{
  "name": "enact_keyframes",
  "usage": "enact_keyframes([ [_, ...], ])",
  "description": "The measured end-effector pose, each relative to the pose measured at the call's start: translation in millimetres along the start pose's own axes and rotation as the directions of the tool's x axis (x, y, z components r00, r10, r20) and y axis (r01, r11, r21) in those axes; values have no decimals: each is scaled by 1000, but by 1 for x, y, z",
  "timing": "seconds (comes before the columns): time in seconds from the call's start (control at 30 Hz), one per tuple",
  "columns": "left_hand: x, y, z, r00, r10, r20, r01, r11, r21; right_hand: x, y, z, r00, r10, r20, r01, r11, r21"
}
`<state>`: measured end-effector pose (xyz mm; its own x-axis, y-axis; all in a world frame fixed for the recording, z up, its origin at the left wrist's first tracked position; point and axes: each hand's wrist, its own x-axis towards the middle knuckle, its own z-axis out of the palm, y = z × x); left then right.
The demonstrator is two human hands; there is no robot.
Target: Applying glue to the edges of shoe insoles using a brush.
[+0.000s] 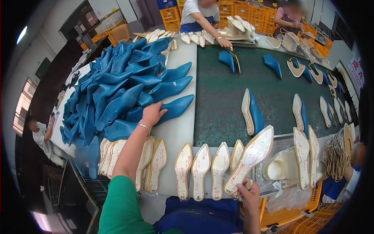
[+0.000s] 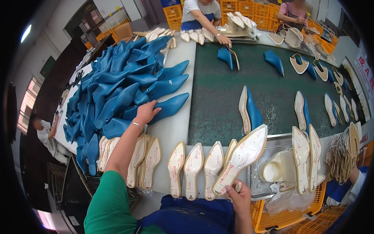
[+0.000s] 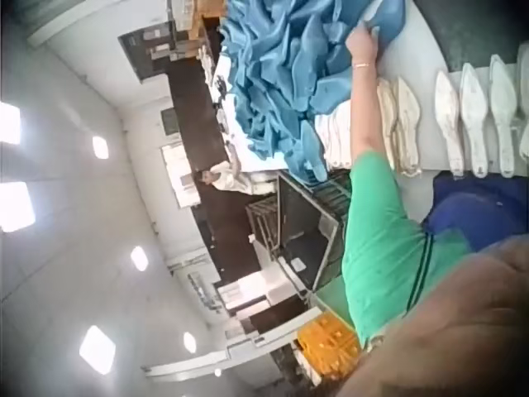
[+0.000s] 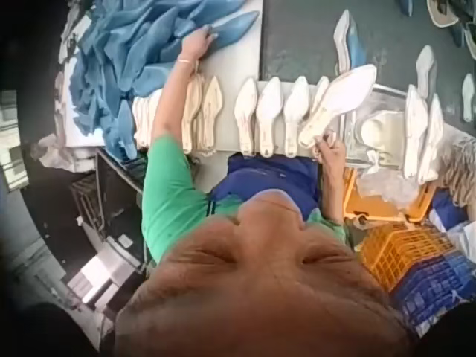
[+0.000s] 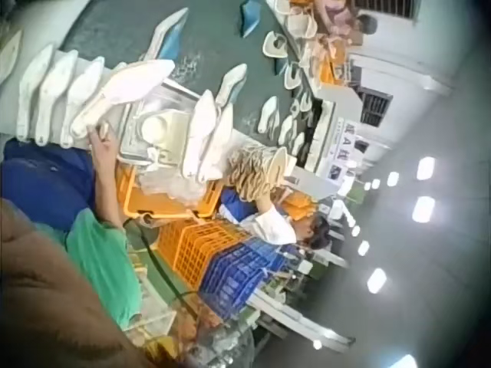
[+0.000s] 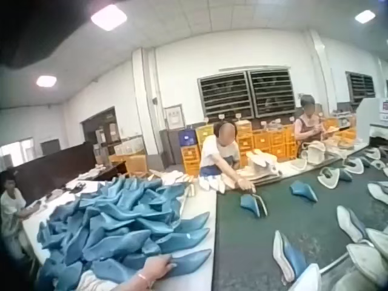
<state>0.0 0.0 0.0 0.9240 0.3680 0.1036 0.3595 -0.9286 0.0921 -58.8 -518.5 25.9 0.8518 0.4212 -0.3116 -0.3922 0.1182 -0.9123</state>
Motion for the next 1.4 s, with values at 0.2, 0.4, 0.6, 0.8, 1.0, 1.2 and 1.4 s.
enact_keyframes([
  [0.2, 30, 28, 34, 971, 142, -191, -161, 983, -87, -13, -8, 6, 999, -45, 1, 45, 999, 9],
  [0.4, 18, 95, 29, 998, 64, -28, -67, 987, -143, -35, -15, 3, 997, -67, -48, 66, 997, -27],
  [0.6, -12, 119, 50, 959, -119, -256, -4, 900, -436, -60, -21, -4, 990, -105, -99, 99, 993, -57],
  [0.8, -37, 116, 64, 905, -296, -304, 144, 888, -436, -80, -21, -10, 986, -127, -111, 122, 991, -50],
  [1.0, -60, 114, 51, 877, -377, -299, 232, 876, -423, -87, -12, -16, 984, -141, -111, 136, 989, -58],
  [1.2, -68, 99, 57, 882, -416, -221, 300, 858, -418, -87, -2, -22, 972, -214, -96, 202, 972, -122],
  [1.4, -76, 105, 57, 831, -450, -327, 289, 852, -436, -83, 18, -66, 995, -100, -1, 82, 819, -568],
])
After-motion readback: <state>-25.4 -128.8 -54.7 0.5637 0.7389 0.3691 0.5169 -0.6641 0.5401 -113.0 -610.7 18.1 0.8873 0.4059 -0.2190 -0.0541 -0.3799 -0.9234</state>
